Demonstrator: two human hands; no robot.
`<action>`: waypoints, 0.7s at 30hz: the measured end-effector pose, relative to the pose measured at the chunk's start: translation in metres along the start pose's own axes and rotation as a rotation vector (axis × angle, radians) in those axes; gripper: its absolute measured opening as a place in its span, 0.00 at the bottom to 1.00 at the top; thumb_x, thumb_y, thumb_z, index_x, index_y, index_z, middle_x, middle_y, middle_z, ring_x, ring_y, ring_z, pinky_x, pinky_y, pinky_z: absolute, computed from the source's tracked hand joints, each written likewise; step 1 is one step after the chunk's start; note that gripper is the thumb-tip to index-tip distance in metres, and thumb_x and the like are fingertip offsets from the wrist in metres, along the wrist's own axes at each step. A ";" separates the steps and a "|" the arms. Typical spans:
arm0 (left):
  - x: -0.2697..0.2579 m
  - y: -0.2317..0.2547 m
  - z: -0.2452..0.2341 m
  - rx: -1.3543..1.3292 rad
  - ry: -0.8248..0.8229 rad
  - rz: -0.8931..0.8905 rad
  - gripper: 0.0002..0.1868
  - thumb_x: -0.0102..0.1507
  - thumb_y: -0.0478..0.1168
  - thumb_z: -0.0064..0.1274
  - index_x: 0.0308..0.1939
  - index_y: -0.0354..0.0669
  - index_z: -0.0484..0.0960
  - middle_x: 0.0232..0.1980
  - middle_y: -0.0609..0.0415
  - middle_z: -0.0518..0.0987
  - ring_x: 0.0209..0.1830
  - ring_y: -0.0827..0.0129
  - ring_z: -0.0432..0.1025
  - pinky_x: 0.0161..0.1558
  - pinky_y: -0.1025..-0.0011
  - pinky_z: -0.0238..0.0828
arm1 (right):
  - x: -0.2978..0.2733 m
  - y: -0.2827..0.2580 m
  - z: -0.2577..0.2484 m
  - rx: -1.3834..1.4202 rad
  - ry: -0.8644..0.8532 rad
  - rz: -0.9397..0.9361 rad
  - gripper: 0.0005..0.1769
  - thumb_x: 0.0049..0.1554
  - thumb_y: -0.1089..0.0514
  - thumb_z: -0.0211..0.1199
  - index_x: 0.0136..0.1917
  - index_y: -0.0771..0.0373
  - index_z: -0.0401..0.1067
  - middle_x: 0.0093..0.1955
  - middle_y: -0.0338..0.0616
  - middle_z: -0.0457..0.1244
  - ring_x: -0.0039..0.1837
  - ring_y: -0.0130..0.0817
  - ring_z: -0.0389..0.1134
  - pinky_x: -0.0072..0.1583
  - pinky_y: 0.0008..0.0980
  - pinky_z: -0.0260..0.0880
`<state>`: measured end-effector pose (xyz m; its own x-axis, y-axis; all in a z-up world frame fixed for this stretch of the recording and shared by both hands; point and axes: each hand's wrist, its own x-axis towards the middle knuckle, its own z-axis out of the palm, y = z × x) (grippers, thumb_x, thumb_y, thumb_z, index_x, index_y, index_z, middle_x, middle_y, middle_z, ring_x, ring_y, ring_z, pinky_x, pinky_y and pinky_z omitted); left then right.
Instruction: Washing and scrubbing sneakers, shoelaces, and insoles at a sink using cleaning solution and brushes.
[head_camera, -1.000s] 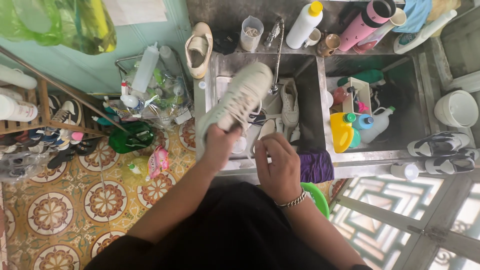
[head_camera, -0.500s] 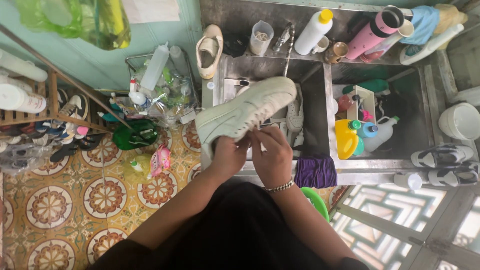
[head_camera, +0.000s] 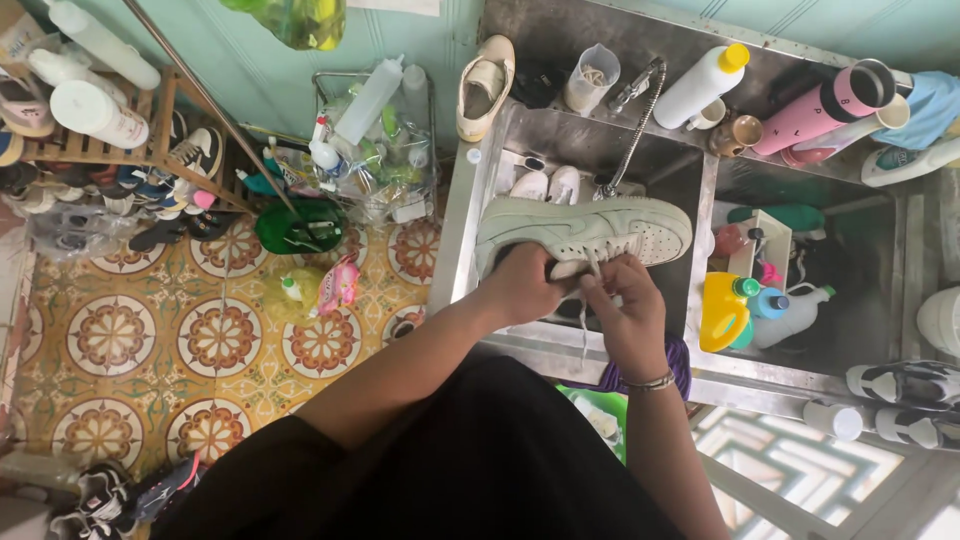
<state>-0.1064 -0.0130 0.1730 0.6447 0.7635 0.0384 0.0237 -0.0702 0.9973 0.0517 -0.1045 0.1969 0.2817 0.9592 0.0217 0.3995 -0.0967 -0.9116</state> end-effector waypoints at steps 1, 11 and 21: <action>0.002 -0.004 0.000 0.047 -0.034 -0.030 0.10 0.62 0.37 0.60 0.46 0.38 0.85 0.41 0.48 0.86 0.41 0.62 0.81 0.46 0.67 0.74 | 0.002 -0.002 0.001 -0.160 0.008 -0.066 0.08 0.58 0.62 0.65 0.41 0.69 0.72 0.40 0.41 0.61 0.43 0.27 0.62 0.48 0.28 0.63; 0.046 -0.059 0.001 -0.754 0.121 -0.289 0.17 0.73 0.43 0.50 0.58 0.33 0.79 0.52 0.48 0.81 0.48 0.65 0.76 0.49 0.65 0.75 | 0.001 0.007 0.001 -0.025 0.159 -0.167 0.14 0.59 0.64 0.67 0.58 0.65 0.71 0.53 0.39 0.65 0.53 0.26 0.68 0.57 0.29 0.70; 0.122 -0.043 -0.009 -1.550 -0.195 -0.242 0.21 0.75 0.39 0.35 0.62 0.22 0.72 0.61 0.34 0.78 0.61 0.50 0.76 0.65 0.54 0.75 | 0.040 0.014 -0.025 0.482 -0.015 -0.161 0.55 0.51 0.60 0.75 0.82 0.64 0.46 0.80 0.47 0.51 0.82 0.37 0.53 0.80 0.41 0.57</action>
<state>-0.0360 0.0890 0.1356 0.8290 0.5592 -0.0113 -0.5568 0.8270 0.0772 0.0904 -0.0742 0.1958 0.2358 0.9560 0.1747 -0.0125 0.1828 -0.9831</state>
